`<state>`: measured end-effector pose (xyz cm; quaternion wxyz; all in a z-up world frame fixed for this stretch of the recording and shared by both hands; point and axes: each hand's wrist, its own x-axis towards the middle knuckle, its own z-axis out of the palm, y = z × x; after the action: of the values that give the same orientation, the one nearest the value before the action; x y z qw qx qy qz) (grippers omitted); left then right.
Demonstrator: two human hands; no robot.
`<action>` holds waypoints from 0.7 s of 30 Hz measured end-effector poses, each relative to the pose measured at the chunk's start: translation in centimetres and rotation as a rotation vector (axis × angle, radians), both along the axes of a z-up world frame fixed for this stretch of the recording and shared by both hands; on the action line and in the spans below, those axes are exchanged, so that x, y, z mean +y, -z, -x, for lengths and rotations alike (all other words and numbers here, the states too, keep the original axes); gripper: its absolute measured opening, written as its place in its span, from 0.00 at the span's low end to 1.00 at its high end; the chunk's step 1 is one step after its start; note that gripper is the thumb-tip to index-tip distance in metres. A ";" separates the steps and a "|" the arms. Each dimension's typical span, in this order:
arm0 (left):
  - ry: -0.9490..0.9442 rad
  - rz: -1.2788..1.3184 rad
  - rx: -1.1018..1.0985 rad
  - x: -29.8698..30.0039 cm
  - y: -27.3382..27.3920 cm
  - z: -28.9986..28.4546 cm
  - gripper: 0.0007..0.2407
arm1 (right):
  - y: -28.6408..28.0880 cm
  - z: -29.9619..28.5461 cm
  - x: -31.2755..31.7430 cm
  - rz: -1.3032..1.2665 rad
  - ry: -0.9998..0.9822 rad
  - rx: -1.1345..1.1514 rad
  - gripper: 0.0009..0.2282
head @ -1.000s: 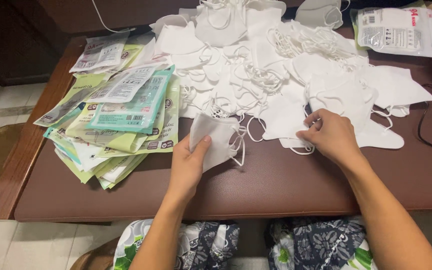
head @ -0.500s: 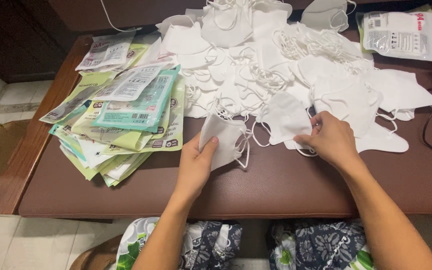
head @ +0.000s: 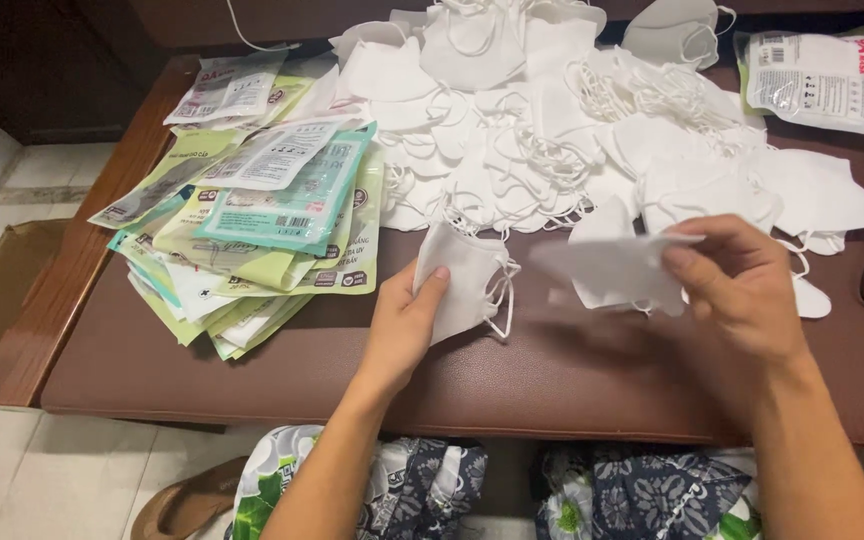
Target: Stacking individual white face masks from a pile into a neat stack
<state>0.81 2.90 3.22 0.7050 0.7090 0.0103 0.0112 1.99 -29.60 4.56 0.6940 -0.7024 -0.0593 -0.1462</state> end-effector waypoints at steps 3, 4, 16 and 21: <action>0.063 0.046 0.035 -0.6 0.4 0.3 0.08 | -2.8 2.3 4.0 0.099 -0.131 0.204 0.10; 0.110 0.068 0.065 -0.9 0.5 0.4 0.08 | -4.3 3.3 5.9 0.144 -0.182 0.320 0.12; 0.252 0.197 0.197 -2.2 4.5 -0.1 0.12 | -2.7 2.9 9.5 0.316 -0.085 -0.116 0.07; 0.368 0.119 0.141 -3.0 0.5 1.3 0.15 | -1.9 2.6 9.4 0.313 -0.042 -0.124 0.07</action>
<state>-0.46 -0.12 2.71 0.7333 0.6551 -0.0695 -0.1683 -0.65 -20.23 6.49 0.5741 -0.7901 -0.1387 -0.1640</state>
